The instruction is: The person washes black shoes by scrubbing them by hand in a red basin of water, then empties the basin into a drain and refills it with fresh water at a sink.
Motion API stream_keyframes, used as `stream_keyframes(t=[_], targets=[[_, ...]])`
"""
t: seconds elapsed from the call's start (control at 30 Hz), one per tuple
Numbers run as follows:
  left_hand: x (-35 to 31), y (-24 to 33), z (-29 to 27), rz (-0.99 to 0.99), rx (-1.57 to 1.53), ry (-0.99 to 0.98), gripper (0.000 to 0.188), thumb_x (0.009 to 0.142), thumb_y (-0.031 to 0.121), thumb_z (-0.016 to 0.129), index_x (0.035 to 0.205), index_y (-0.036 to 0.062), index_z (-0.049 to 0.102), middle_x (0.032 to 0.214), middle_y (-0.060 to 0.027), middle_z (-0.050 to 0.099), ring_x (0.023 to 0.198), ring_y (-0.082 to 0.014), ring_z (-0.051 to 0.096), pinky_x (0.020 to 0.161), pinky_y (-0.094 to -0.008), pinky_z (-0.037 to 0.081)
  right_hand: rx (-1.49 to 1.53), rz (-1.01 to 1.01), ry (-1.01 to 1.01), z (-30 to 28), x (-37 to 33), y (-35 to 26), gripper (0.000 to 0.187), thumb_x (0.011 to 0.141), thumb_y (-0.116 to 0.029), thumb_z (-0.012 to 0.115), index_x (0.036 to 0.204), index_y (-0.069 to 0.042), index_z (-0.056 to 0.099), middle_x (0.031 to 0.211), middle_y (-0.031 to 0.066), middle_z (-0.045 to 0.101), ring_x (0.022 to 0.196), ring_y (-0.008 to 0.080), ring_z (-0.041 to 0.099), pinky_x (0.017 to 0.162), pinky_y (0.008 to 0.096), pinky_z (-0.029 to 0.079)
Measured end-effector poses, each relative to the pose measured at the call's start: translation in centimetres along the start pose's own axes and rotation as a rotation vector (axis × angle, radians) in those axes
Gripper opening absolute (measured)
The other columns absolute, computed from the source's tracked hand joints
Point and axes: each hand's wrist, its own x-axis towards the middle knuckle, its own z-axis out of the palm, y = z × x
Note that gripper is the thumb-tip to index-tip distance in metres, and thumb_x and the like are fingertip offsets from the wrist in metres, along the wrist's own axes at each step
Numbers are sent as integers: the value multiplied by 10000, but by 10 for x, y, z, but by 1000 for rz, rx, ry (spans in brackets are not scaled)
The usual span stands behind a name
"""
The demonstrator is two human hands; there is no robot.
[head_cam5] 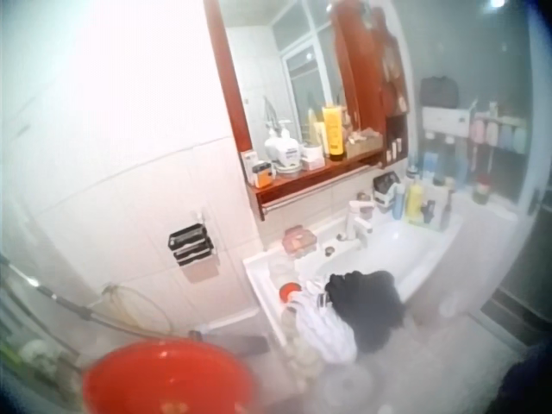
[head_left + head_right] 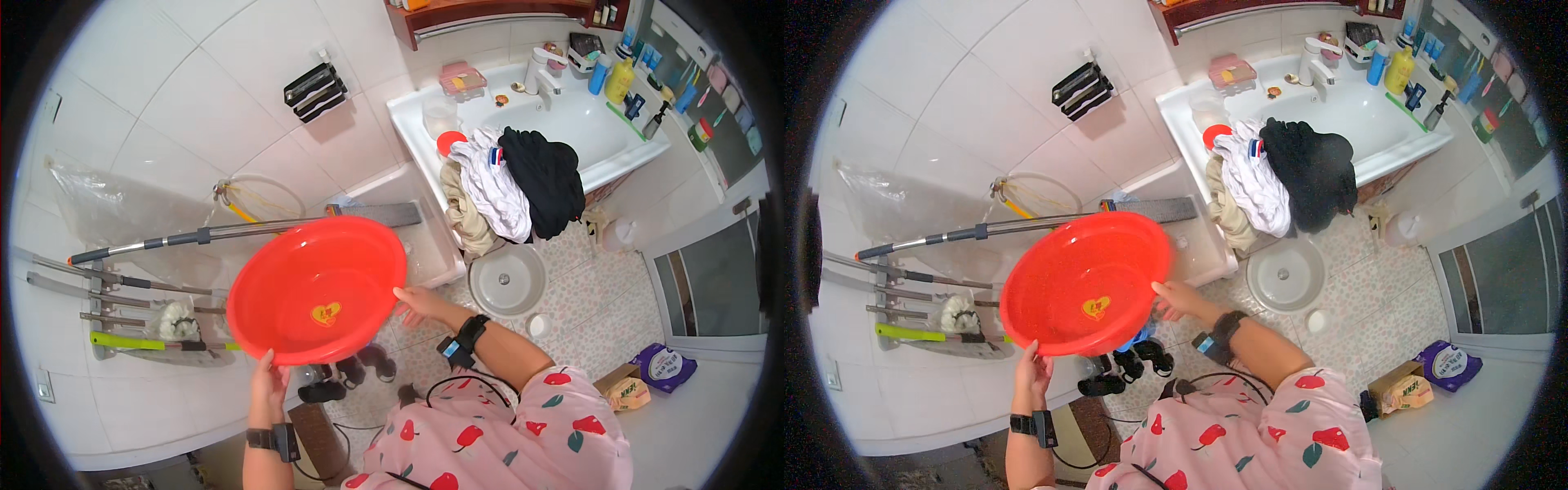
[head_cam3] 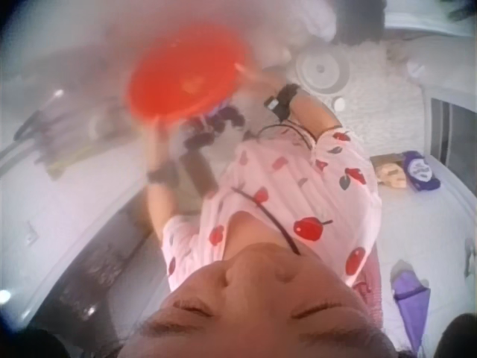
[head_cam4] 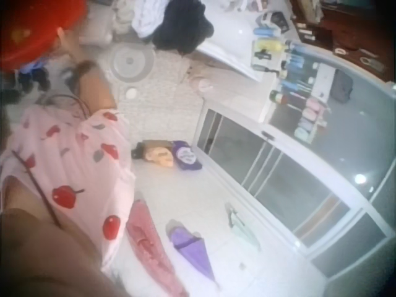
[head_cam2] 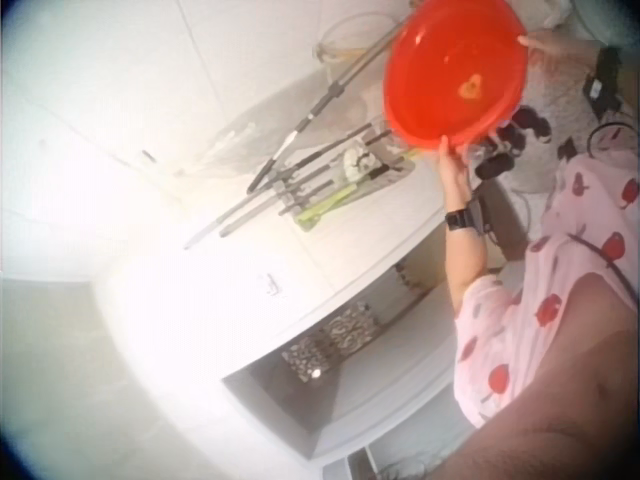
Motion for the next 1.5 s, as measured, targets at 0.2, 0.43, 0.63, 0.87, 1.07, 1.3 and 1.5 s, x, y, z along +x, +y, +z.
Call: stream_keyframes(t=[0.2,0.43,0.63,0.87,1.07,1.3,1.5], targets=[[0,-32,-124,-15,-350,5,219,845,139,618,1034,41,567,950,-70,643,743,-158,628,581,-197,538,-236,-555,-197,32,-67,-108,457,986,-358,382,1049,37,605,969,150,663,852,222,654,766,307,529],[-34,-25,-176,4,-299,123,195,870,166,581,1034,68,544,897,-24,640,580,-97,588,437,-147,457,452,-715,-99,6,14,-63,602,949,-389,456,1419,-67,261,1496,151,216,1373,332,211,1046,544,290],[-74,-8,-218,165,-13,93,683,702,175,679,1320,98,400,1227,-74,501,982,-230,519,737,-366,485,416,-330,514,19,51,72,764,853,-448,573,1445,-137,206,1491,89,205,1362,308,189,1035,617,192],[7,-18,-268,162,-268,-231,207,853,164,595,1021,49,557,906,-49,643,597,-85,579,429,-145,468,615,-402,847,-57,-83,168,337,865,-375,573,1078,-115,535,1034,33,540,941,193,494,833,460,413],[35,-17,-229,164,-358,-251,174,874,186,586,977,50,555,831,-37,627,512,-55,478,367,-140,355,919,-615,1105,-85,-293,252,298,881,-298,548,1105,-106,512,1074,105,602,974,232,582,830,440,454],[8,-26,-188,249,-364,-347,192,889,211,564,986,46,554,847,-37,626,519,-43,445,350,-179,271,1165,-707,1312,-82,-395,343,237,888,-248,521,1054,-79,516,1040,109,611,916,226,589,801,394,493],[-32,-47,-154,395,-215,-422,204,873,239,548,964,56,540,799,1,587,480,-47,377,349,-192,247,1035,-519,1372,-150,-432,385,188,890,-232,522,1018,-94,537,906,68,618,791,182,588,695,335,497]])
